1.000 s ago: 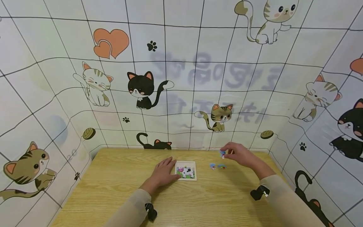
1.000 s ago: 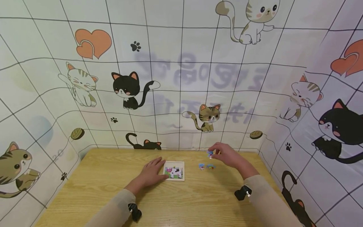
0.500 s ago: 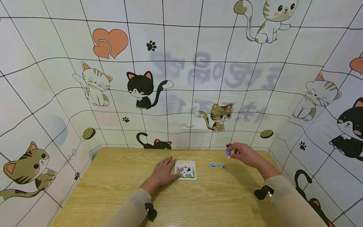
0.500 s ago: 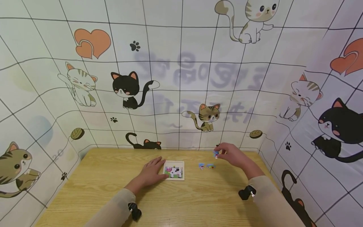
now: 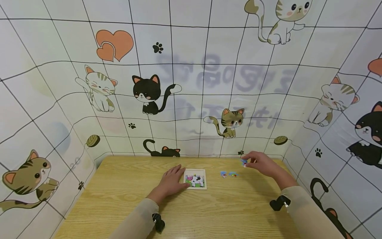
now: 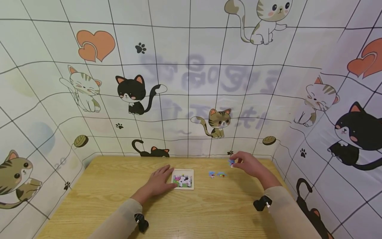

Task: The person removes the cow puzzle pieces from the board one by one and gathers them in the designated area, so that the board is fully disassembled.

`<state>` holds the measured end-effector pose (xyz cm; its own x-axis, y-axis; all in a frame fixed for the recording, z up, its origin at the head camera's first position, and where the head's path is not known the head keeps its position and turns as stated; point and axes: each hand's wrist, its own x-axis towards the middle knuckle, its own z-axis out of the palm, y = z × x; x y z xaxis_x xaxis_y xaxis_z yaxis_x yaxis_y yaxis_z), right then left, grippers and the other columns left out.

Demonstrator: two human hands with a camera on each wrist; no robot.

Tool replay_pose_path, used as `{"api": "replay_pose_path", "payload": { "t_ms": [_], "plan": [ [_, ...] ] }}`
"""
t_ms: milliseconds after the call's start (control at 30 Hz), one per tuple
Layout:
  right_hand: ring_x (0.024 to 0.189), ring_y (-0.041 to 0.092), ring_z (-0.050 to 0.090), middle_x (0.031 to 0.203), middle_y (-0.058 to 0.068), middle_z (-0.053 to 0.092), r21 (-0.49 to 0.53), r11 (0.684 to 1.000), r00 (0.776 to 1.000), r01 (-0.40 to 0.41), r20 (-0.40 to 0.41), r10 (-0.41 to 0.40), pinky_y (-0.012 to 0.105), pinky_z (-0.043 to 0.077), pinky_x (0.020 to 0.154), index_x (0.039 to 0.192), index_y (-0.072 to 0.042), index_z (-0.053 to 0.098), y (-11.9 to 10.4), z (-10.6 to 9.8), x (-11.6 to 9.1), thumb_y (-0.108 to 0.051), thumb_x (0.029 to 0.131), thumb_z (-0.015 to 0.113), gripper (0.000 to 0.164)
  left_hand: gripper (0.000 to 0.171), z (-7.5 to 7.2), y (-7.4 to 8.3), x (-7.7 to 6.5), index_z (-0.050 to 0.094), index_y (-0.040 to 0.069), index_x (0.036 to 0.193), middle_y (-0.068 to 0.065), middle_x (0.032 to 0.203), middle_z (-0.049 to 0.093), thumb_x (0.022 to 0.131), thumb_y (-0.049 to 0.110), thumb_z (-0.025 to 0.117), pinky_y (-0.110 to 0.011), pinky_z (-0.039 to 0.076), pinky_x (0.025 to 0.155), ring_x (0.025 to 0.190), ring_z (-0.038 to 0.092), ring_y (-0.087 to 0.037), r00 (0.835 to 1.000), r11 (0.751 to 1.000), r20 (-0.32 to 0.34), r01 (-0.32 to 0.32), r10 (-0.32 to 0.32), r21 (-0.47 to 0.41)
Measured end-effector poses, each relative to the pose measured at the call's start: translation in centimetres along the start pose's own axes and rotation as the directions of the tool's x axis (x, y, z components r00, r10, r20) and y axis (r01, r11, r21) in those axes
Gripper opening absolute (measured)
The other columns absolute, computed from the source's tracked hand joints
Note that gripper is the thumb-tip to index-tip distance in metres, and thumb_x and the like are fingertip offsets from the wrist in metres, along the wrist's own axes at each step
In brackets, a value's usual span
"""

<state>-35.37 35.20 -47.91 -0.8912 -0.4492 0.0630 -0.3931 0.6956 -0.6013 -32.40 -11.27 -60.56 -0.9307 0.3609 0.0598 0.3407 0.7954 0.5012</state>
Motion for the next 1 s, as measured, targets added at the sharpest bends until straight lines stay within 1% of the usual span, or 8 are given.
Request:
{"api": "replay_pose_path", "payload": {
  "t_ms": [133,267,367,467,567,700,833,1000],
  "plan": [
    [0.095,0.021,0.063,0.123,0.01,0.074,0.021,0.999,1.0,-0.024,-0.002,0.024,0.034,0.055,0.072,0.137,0.0,0.075,0.8,0.3,-0.1,-0.011,0.106,0.076,0.033,0.092,0.1,-0.2,0.2,0.048,0.016,0.169,-0.015,0.178,0.035,0.097,0.067,0.075,-0.07,0.025,0.127,0.163,0.031,-0.044,1.0,1.0,0.004,0.0,0.0,0.005],
    [0.097,0.024,0.063,0.126,0.015,0.074,0.067,0.997,0.999,-0.046,-0.003,0.046,0.035,0.055,0.072,0.137,0.002,0.075,1.4,1.0,-0.2,-0.012,0.106,0.077,0.034,0.092,0.4,-0.4,0.3,0.047,0.017,0.17,-0.014,0.179,0.034,0.098,0.065,0.075,-0.069,0.024,0.128,0.164,0.03,-0.043,1.0,1.0,0.007,0.011,-0.011,0.011],
    [0.096,0.023,0.063,0.125,0.017,0.075,0.08,0.995,0.998,-0.062,0.0,0.063,0.034,0.055,0.072,0.134,0.003,0.075,2.0,1.6,-0.3,-0.01,0.105,0.077,0.032,0.092,0.4,-0.4,0.3,0.046,0.017,0.17,-0.014,0.179,0.034,0.098,0.066,0.075,-0.069,0.023,0.128,0.164,0.029,-0.043,1.0,1.0,0.011,0.014,-0.014,0.011],
    [0.094,0.022,0.064,0.123,0.017,0.075,0.08,0.994,0.997,-0.076,-0.006,0.076,0.033,0.055,0.072,0.13,0.003,0.077,2.7,2.3,-0.2,-0.007,0.104,0.078,0.028,0.093,0.2,-0.3,0.3,0.046,0.016,0.17,-0.015,0.179,0.034,0.098,0.067,0.074,-0.07,0.023,0.128,0.163,0.029,-0.043,1.0,1.0,0.012,0.014,-0.014,0.012],
    [0.093,0.021,0.066,0.121,0.017,0.076,0.072,0.996,0.999,-0.054,-0.004,0.054,0.032,0.055,0.071,0.128,0.004,0.078,3.3,3.0,-0.1,-0.005,0.103,0.078,0.026,0.094,0.0,0.0,0.1,0.047,0.014,0.17,-0.016,0.178,0.035,0.098,0.068,0.073,-0.071,0.025,0.127,0.162,0.031,-0.045,1.0,1.0,0.002,0.005,-0.005,0.017],
    [0.092,0.02,0.066,0.119,0.014,0.076,0.049,0.998,0.999,-0.049,0.01,0.048,0.032,0.055,0.071,0.128,0.003,0.078,3.9,3.8,-0.1,-0.005,0.103,0.078,0.027,0.093,-0.2,0.2,0.0,0.047,0.013,0.169,-0.017,0.178,0.035,0.098,0.066,0.074,-0.071,0.025,0.127,0.162,0.031,-0.045,1.0,1.0,0.0,0.0,0.0,0.022],
    [0.093,0.021,0.063,0.118,0.012,0.076,0.044,0.996,0.997,-0.071,0.025,0.07,0.033,0.053,0.071,0.129,0.003,0.078,4.1,4.4,-0.1,-0.006,0.103,0.078,0.027,0.092,-0.4,0.3,0.0,0.046,0.013,0.17,-0.017,0.178,0.034,0.099,0.064,0.075,-0.07,0.025,0.127,0.163,0.03,-0.044,1.0,1.0,0.018,0.008,-0.008,0.026],
    [0.092,0.021,0.061,0.119,0.012,0.075,0.04,0.995,0.995,-0.097,0.043,0.095,0.034,0.052,0.071,0.13,0.003,0.077,4.2,4.9,-0.1,-0.005,0.103,0.078,0.028,0.093,-0.3,0.3,-0.1,0.047,0.012,0.169,-0.018,0.177,0.035,0.098,0.065,0.074,-0.071,0.025,0.126,0.162,0.031,-0.045,1.0,1.0,0.003,-0.004,0.004,0.022]
  ]
}}
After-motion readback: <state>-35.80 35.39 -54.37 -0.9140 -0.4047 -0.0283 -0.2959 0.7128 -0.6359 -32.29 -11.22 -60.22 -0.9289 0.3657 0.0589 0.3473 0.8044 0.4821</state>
